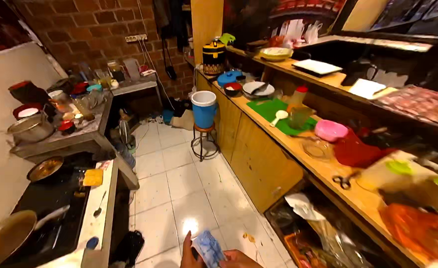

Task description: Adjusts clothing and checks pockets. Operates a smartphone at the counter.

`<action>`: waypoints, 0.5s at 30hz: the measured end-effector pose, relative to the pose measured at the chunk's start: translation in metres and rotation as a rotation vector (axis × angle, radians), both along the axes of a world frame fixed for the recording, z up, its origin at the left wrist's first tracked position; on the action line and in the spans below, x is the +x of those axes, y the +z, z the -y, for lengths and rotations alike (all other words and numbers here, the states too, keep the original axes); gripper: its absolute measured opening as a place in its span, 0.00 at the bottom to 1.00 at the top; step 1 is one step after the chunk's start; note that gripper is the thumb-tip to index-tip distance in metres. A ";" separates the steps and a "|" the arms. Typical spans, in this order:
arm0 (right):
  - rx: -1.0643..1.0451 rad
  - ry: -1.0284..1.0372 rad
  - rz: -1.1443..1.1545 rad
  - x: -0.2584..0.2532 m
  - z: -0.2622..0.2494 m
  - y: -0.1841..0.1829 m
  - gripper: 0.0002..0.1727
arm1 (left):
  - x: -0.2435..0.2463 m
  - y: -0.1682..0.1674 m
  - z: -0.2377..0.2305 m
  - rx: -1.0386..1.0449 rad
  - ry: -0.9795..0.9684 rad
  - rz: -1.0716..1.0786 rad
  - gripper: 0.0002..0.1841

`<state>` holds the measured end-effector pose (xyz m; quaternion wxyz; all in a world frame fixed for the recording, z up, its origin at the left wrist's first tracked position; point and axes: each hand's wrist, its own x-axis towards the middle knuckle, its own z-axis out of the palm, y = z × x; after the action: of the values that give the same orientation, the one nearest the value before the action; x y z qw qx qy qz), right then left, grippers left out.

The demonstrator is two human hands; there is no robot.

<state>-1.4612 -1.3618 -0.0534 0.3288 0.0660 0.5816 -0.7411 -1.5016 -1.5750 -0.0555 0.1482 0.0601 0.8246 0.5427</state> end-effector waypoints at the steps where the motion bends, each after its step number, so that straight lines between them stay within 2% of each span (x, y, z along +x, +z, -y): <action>1: -0.026 -0.068 -0.005 -0.038 0.010 0.005 0.15 | -0.041 0.009 0.004 0.147 0.091 0.156 0.30; 2: -0.049 -0.127 -0.008 -0.075 0.020 0.012 0.15 | -0.079 0.021 0.007 0.291 0.128 0.299 0.26; 5: -0.120 -0.217 0.009 -0.181 0.044 0.035 0.15 | -0.181 0.038 0.019 0.736 0.008 0.501 0.53; 6: -0.138 -0.215 0.024 -0.214 0.051 0.042 0.15 | -0.215 0.043 0.021 0.831 -0.042 0.517 0.53; 8: -0.153 -0.194 0.033 -0.281 0.058 0.046 0.16 | -0.289 0.041 0.018 0.954 -0.069 0.503 0.41; 10: -0.147 -0.173 0.032 -0.349 0.063 0.034 0.15 | -0.359 0.039 0.015 0.947 -0.014 0.505 0.26; 11: -0.137 -0.157 0.033 -0.383 0.064 0.026 0.15 | -0.393 0.036 0.013 0.910 0.017 0.512 0.23; 15: -0.080 -0.055 0.000 -0.532 0.057 -0.008 0.16 | -0.537 0.016 0.004 0.784 0.126 0.493 0.24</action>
<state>-1.9933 -1.4184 -0.0616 0.3106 0.0686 0.5495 -0.7725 -2.0387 -1.5791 -0.0392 0.2727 -0.0692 0.4996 0.8193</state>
